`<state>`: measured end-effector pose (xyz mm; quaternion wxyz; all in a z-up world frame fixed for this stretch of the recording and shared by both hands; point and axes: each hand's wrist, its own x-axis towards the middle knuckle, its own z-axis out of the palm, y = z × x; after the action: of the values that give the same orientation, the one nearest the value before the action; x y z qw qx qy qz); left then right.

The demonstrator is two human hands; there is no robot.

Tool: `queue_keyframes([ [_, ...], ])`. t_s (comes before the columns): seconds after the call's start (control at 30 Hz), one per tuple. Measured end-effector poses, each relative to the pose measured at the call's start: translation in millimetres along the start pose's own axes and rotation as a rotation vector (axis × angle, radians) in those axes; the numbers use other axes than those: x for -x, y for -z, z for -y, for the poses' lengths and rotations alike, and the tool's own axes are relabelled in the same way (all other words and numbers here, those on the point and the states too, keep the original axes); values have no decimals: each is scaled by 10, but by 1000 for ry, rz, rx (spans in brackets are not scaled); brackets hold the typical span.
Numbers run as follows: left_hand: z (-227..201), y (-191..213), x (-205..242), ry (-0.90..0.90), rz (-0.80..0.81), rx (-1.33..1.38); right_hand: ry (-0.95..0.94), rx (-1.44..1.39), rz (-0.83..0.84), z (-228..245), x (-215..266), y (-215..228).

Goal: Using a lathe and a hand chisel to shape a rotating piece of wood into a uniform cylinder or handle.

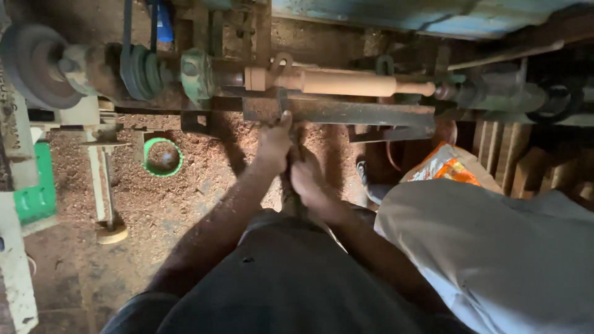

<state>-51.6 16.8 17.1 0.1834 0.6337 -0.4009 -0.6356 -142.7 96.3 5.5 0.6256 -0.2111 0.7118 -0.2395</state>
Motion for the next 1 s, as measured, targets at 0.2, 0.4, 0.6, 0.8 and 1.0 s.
queue_keyframes([
  [0.2,-386,477,98,332,264,444,149,-191,-131,201,270,-692],
  [0.4,-87,306,119,225,300,473,132,-331,-53,-48,279,-594],
  [0.6,214,154,-66,80,319,660,292,-322,-66,-253,126,-483],
  [0.8,179,133,-121,108,249,508,153,-483,-116,-253,52,-578],
  [1.0,52,152,-26,117,224,507,159,-416,-62,64,305,-531],
])
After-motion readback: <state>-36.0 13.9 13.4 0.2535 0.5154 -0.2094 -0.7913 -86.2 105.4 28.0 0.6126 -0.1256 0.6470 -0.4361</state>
